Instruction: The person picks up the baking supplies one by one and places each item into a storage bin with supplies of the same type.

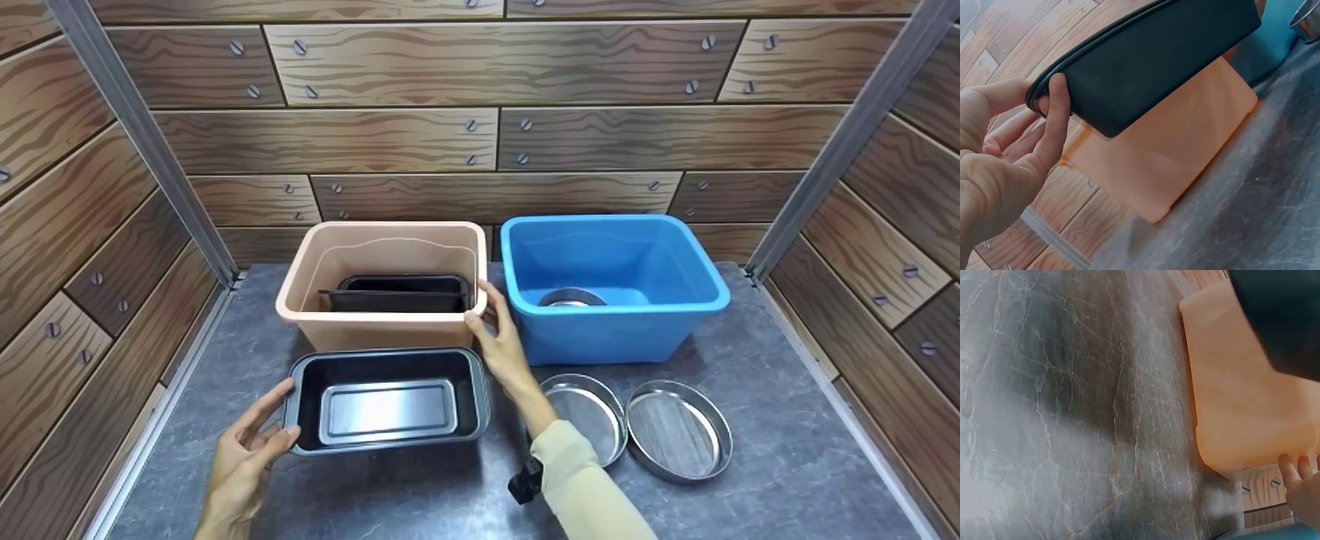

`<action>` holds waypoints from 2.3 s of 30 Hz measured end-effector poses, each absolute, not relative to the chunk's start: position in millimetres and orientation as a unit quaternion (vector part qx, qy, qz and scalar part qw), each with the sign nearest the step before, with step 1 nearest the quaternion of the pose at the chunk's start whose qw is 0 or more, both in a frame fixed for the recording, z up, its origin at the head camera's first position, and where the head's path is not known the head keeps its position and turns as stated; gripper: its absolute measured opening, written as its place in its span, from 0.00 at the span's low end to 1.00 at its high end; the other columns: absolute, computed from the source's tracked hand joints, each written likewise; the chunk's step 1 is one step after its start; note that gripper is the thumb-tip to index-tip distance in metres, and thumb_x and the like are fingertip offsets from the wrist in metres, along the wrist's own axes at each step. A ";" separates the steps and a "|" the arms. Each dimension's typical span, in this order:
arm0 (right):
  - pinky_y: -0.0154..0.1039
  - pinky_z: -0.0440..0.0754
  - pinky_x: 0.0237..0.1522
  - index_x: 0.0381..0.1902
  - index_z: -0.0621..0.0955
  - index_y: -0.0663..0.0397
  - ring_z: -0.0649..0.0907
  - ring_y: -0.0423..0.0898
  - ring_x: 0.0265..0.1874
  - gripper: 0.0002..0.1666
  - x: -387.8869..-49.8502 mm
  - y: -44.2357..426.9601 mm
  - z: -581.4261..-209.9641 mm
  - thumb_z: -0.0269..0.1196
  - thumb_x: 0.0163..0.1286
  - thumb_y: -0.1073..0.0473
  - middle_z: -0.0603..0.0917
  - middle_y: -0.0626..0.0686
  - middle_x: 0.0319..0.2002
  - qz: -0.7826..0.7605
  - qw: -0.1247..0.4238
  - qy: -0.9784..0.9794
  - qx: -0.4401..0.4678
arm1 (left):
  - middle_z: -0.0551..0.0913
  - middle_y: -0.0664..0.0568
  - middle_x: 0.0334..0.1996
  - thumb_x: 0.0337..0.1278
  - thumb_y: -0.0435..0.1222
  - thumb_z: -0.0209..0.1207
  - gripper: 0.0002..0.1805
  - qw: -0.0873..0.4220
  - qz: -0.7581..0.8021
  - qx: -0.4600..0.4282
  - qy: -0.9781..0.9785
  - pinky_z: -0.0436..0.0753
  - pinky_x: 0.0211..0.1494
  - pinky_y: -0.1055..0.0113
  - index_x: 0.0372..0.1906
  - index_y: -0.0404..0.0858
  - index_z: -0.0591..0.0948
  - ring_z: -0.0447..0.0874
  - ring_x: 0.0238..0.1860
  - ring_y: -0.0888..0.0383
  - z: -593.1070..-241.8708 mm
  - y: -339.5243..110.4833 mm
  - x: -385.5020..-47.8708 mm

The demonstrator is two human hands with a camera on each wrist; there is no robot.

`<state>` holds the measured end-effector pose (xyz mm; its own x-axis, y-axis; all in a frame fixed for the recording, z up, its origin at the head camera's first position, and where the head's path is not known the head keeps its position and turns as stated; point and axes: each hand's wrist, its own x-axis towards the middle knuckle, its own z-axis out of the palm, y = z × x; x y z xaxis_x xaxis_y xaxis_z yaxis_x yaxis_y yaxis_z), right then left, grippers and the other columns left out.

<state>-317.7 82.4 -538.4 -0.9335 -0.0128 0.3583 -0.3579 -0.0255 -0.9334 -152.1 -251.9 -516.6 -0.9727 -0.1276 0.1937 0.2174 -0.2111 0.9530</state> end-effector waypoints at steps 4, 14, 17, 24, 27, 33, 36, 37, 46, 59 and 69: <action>0.57 0.70 0.73 0.78 0.67 0.53 0.72 0.67 0.65 0.35 -318.5 82.6 -539.5 0.63 0.76 0.64 0.75 0.62 0.67 0.708 0.128 -0.681 0.138 | 0.82 0.51 0.64 0.59 0.10 0.54 0.31 0.116 -0.805 -0.073 -0.577 0.86 0.56 0.74 0.70 0.20 0.70 0.83 0.59 0.57 -514.3 -255.7 -150.4; 0.54 0.70 0.74 0.78 0.65 0.58 0.75 0.58 0.66 0.36 -305.4 80.7 -522.1 0.62 0.76 0.64 0.73 0.64 0.69 0.699 0.114 -0.696 0.117 | 0.79 0.45 0.67 0.60 0.08 0.48 0.32 0.123 -0.843 -0.136 -0.505 0.89 0.50 0.71 0.71 0.23 0.71 0.84 0.57 0.56 -507.7 -266.6 -145.2; 0.55 0.70 0.74 0.77 0.66 0.60 0.74 0.61 0.67 0.35 -297.1 80.0 -511.0 0.62 0.76 0.64 0.74 0.65 0.68 0.699 0.115 -0.696 0.118 | 0.78 0.45 0.68 0.61 0.08 0.47 0.33 0.123 -0.853 -0.154 -0.484 0.89 0.49 0.72 0.71 0.24 0.70 0.84 0.53 0.58 -506.0 -269.9 -144.5; 0.56 0.71 0.72 0.76 0.66 0.61 0.73 0.67 0.66 0.34 -294.7 78.3 -509.2 0.61 0.77 0.64 0.74 0.66 0.67 0.701 0.125 -0.691 0.124 | 0.72 0.39 0.71 0.60 0.06 0.41 0.35 0.128 -0.874 -0.204 -0.423 0.89 0.52 0.71 0.74 0.22 0.65 0.84 0.57 0.53 -500.3 -274.6 -147.6; 0.56 0.70 0.72 0.76 0.66 0.60 0.73 0.65 0.65 0.34 -293.0 78.8 -507.4 0.62 0.77 0.65 0.75 0.65 0.66 0.702 0.123 -0.691 0.124 | 0.71 0.37 0.70 0.59 0.05 0.39 0.36 0.141 -0.877 -0.212 -0.407 0.89 0.52 0.70 0.73 0.20 0.65 0.85 0.54 0.52 -495.4 -274.3 -150.6; 0.54 0.70 0.73 0.78 0.65 0.61 0.75 0.60 0.65 0.35 -300.2 79.4 -517.0 0.62 0.77 0.65 0.74 0.65 0.67 0.697 0.123 -0.695 0.126 | 0.74 0.36 0.68 0.57 0.04 0.39 0.35 0.171 -0.888 -0.182 -0.386 0.91 0.45 0.69 0.71 0.20 0.68 0.89 0.43 0.52 -482.1 -268.9 -155.1; 0.60 0.68 0.75 0.79 0.64 0.58 0.74 0.61 0.66 0.36 -308.7 79.7 -529.2 0.62 0.77 0.64 0.73 0.65 0.69 0.701 0.125 -0.691 0.127 | 0.74 0.36 0.67 0.57 0.04 0.41 0.35 0.186 -0.887 -0.167 -0.389 0.91 0.45 0.66 0.70 0.20 0.69 0.90 0.46 0.48 -475.5 -265.9 -157.7; 0.61 0.67 0.75 0.79 0.64 0.56 0.74 0.61 0.66 0.36 -311.8 79.8 -533.4 0.62 0.77 0.64 0.73 0.64 0.69 0.701 0.125 -0.690 0.128 | 0.74 0.35 0.67 0.56 0.04 0.41 0.35 0.190 -0.886 -0.163 -0.389 0.91 0.45 0.66 0.70 0.20 0.69 0.90 0.46 0.48 -473.7 -265.2 -158.5; 0.56 0.69 0.75 0.79 0.66 0.49 0.75 0.55 0.67 0.36 -315.6 82.4 -538.1 0.63 0.77 0.60 0.74 0.59 0.70 0.699 0.120 -0.693 0.132 | 0.72 0.37 0.67 0.56 0.04 0.44 0.34 0.220 -0.882 -0.131 -0.395 0.91 0.41 0.69 0.69 0.21 0.72 0.84 0.28 0.57 -456.6 -258.9 -171.2; 0.53 0.71 0.74 0.80 0.64 0.50 0.74 0.58 0.68 0.36 -315.7 80.8 -541.0 0.62 0.78 0.62 0.71 0.61 0.72 0.698 0.111 -0.698 0.117 | 0.72 0.37 0.67 0.55 0.05 0.50 0.33 0.254 -0.871 -0.091 -0.411 0.91 0.39 0.71 0.67 0.24 0.75 0.82 0.26 0.60 -441.2 -248.9 -191.9; 0.55 0.74 0.70 0.78 0.64 0.59 0.74 0.63 0.67 0.35 -294.8 81.0 -511.6 0.61 0.78 0.63 0.71 0.66 0.71 0.696 0.109 -0.699 0.124 | 0.70 0.37 0.66 0.55 0.05 0.50 0.34 0.258 -0.870 -0.061 -0.417 0.89 0.33 0.73 0.68 0.25 0.74 0.77 0.24 0.62 -435.1 -244.9 -210.6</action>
